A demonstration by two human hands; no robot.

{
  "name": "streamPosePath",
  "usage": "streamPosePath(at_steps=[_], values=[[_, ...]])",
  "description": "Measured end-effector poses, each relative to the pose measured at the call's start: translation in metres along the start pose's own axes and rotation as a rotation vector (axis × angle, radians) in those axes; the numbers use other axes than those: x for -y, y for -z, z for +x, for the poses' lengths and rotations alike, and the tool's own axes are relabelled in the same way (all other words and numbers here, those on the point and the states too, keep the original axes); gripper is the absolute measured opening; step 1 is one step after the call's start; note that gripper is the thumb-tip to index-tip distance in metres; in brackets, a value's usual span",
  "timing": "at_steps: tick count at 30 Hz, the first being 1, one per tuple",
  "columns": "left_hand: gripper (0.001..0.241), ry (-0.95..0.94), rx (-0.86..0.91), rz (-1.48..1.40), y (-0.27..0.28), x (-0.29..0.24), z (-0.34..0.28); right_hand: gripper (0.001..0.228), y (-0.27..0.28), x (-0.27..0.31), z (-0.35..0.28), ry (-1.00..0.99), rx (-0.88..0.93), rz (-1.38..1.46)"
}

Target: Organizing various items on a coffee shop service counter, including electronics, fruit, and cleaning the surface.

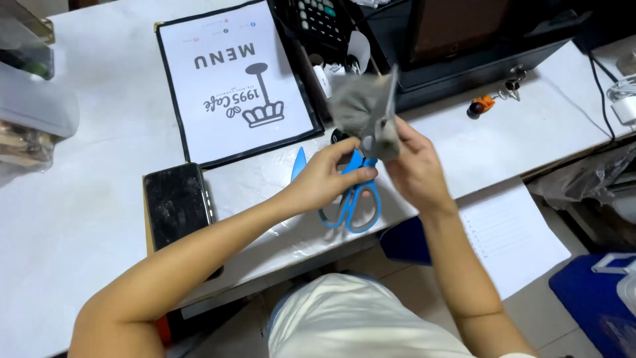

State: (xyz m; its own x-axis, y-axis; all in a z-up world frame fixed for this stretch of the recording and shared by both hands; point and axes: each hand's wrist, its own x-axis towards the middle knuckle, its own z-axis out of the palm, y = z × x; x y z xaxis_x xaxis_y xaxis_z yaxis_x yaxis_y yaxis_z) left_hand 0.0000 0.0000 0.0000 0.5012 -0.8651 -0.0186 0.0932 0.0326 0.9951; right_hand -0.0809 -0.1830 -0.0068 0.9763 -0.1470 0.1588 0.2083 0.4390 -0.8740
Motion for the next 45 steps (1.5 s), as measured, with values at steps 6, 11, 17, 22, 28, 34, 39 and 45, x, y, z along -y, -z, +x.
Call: streamPosePath(at_steps=[6,11,17,22,28,34,39,45], values=[[0.024,-0.098,-0.13,0.39,0.006,0.024,-0.013,0.023,0.017,-0.062,0.025,0.172,-0.078,-0.165],[0.03,-0.014,-0.197,0.638,0.008,-0.025,-0.031,0.022,0.028,-0.042,0.052,0.272,-0.126,-0.105],[0.029,0.192,-0.084,0.677,0.033,-0.021,-0.07,0.022,0.099,0.006,0.039,0.3,-0.237,-0.469],[0.027,0.146,-0.218,0.346,0.061,-0.039,-0.079,0.064,0.023,0.012,0.008,-0.21,0.152,-1.413],[0.025,0.154,-0.252,0.359,0.066,-0.046,-0.084,0.05,-0.036,-0.044,0.015,0.2,0.475,-1.397],[0.024,0.226,-0.181,0.302,0.069,-0.052,-0.102,0.043,-0.036,-0.04,0.034,0.309,0.842,-1.482],[0.027,0.372,-0.13,0.311,0.063,-0.058,-0.11,0.044,-0.003,0.035,0.044,0.312,0.46,-1.142],[0.025,0.353,-0.037,0.423,0.058,-0.061,-0.098,0.055,-0.013,0.053,0.047,0.516,0.494,-1.588]])
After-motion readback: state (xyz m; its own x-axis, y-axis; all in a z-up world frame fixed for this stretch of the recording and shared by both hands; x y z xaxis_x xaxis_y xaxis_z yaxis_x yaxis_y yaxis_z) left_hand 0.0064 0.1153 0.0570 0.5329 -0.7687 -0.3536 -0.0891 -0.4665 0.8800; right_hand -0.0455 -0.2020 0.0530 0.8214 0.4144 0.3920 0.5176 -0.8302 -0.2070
